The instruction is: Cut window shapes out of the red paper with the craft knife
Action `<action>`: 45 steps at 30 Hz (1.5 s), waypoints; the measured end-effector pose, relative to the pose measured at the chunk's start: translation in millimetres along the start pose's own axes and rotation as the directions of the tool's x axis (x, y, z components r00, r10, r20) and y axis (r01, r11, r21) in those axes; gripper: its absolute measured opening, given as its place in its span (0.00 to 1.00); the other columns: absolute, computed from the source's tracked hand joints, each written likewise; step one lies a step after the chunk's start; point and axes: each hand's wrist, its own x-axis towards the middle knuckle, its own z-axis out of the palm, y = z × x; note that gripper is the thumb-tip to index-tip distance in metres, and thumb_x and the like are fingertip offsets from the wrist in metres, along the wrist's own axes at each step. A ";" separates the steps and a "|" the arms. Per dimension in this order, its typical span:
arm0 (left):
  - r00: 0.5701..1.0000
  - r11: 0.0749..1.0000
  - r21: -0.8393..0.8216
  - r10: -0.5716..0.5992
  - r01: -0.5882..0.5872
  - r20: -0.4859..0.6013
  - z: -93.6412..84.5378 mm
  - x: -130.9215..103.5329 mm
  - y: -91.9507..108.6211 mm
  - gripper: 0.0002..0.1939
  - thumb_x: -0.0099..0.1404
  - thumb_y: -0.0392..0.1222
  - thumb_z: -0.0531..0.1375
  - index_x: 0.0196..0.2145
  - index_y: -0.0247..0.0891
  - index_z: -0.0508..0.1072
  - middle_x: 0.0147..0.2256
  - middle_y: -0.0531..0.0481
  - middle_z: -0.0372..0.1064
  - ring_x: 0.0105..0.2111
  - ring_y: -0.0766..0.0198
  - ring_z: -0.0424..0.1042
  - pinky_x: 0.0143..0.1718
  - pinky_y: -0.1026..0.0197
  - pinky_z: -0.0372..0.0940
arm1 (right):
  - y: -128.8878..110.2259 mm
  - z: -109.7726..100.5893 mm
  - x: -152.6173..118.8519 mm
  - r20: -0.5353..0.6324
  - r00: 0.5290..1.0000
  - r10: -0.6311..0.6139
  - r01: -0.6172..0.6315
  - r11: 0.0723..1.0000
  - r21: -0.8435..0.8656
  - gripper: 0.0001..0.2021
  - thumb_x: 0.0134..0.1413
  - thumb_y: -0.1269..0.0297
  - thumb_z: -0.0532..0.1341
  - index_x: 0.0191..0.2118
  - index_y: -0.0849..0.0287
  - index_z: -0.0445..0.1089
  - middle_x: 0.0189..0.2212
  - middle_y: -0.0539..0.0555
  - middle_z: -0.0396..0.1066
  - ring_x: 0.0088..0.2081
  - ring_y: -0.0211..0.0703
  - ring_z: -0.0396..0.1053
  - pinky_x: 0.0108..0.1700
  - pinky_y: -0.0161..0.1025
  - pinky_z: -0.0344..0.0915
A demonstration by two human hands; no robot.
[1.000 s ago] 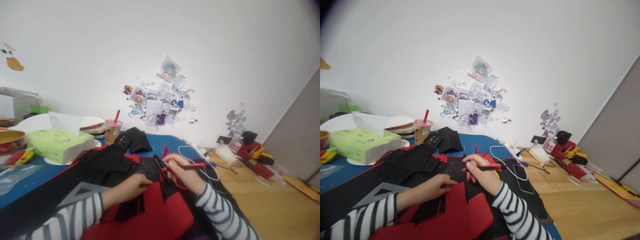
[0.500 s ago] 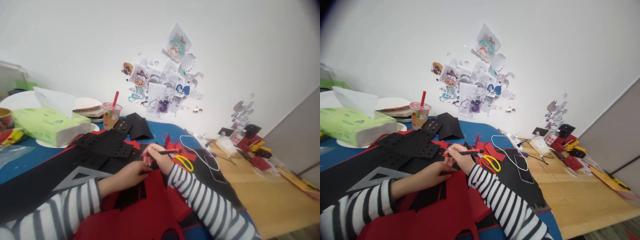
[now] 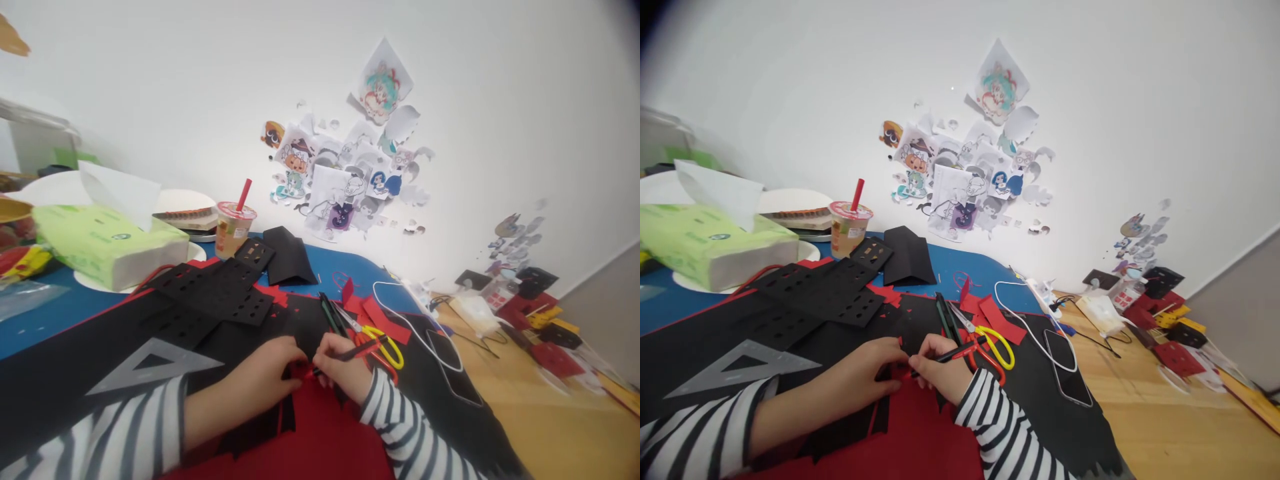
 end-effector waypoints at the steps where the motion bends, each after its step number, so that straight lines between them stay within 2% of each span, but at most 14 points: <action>1: 1.000 1.000 -0.002 -0.001 0.001 -0.008 -0.4 -0.9 -0.6 0.11 0.52 0.34 0.59 0.34 0.37 0.77 0.34 0.47 0.68 0.34 0.59 0.68 0.35 0.62 0.60 | 0.2 1.1 -0.6 -0.022 1.000 0.005 -0.006 0.999 -0.033 0.20 0.46 0.48 0.64 0.21 0.58 0.59 0.12 0.43 0.59 0.14 0.30 0.55 0.16 0.28 0.49; 5: 0.999 0.999 -0.012 0.043 -0.043 -0.020 -3.1 -1.1 -3.6 0.12 0.54 0.34 0.58 0.37 0.39 0.77 0.35 0.48 0.68 0.35 0.61 0.68 0.36 0.64 0.61 | -1.6 3.4 -3.0 -0.068 0.998 0.001 -0.012 0.989 -0.147 0.18 0.48 0.57 0.63 0.17 0.57 0.57 0.11 0.42 0.57 0.14 0.29 0.53 0.17 0.28 0.48; 12: 0.991 0.991 0.010 0.131 -0.131 0.000 -8.3 4.4 -8.1 0.12 0.55 0.33 0.57 0.35 0.40 0.77 0.32 0.51 0.69 0.32 0.64 0.68 0.32 0.65 0.59 | -3.3 2.7 -4.2 -0.049 0.999 -0.005 -0.007 0.969 -0.248 0.14 0.46 0.62 0.58 0.16 0.56 0.56 0.10 0.44 0.58 0.14 0.30 0.55 0.17 0.29 0.51; 17: 0.984 0.984 0.008 0.179 -0.179 0.022 -10.8 7.9 -13.7 0.11 0.55 0.32 0.57 0.34 0.41 0.76 0.32 0.53 0.69 0.31 0.67 0.68 0.30 0.67 0.58 | -2.3 1.9 -5.1 -0.008 1.000 0.028 -0.029 0.964 -0.265 0.13 0.46 0.61 0.57 0.17 0.56 0.56 0.09 0.44 0.59 0.12 0.31 0.55 0.15 0.28 0.49; 28: 0.978 0.978 0.023 0.207 -0.208 0.022 -10.0 7.1 -14.3 0.10 0.56 0.31 0.57 0.33 0.41 0.76 0.33 0.53 0.70 0.32 0.67 0.69 0.31 0.68 0.59 | -1.6 1.2 -5.8 0.013 0.999 0.036 -0.031 0.962 -0.272 0.13 0.48 0.62 0.57 0.17 0.56 0.57 0.10 0.45 0.60 0.13 0.30 0.55 0.15 0.28 0.50; 34: 0.977 0.977 0.036 0.211 -0.212 0.021 -9.1 8.3 -16.4 0.11 0.56 0.31 0.57 0.34 0.41 0.76 0.33 0.53 0.70 0.33 0.67 0.69 0.33 0.68 0.59 | -5.7 2.4 -6.0 -0.011 1.000 0.029 -0.031 0.961 -0.273 0.12 0.49 0.60 0.56 0.19 0.56 0.57 0.12 0.45 0.62 0.13 0.30 0.55 0.16 0.28 0.51; 38: 0.978 0.977 0.039 0.207 -0.208 0.021 -9.4 7.7 -15.7 0.11 0.56 0.31 0.57 0.34 0.41 0.76 0.33 0.53 0.70 0.33 0.67 0.69 0.32 0.68 0.59 | -5.8 3.0 -6.3 0.006 0.999 0.035 -0.032 0.960 -0.279 0.12 0.47 0.62 0.56 0.18 0.56 0.56 0.10 0.45 0.60 0.12 0.31 0.55 0.15 0.28 0.49; 45: 0.977 0.977 0.042 0.211 -0.211 0.021 -9.2 7.2 -15.4 0.11 0.56 0.30 0.57 0.33 0.41 0.76 0.33 0.53 0.70 0.33 0.66 0.70 0.33 0.68 0.59 | -4.6 4.2 -6.7 -0.032 0.999 0.004 -0.013 0.958 -0.285 0.11 0.48 0.61 0.56 0.20 0.56 0.57 0.13 0.45 0.62 0.14 0.31 0.57 0.17 0.29 0.53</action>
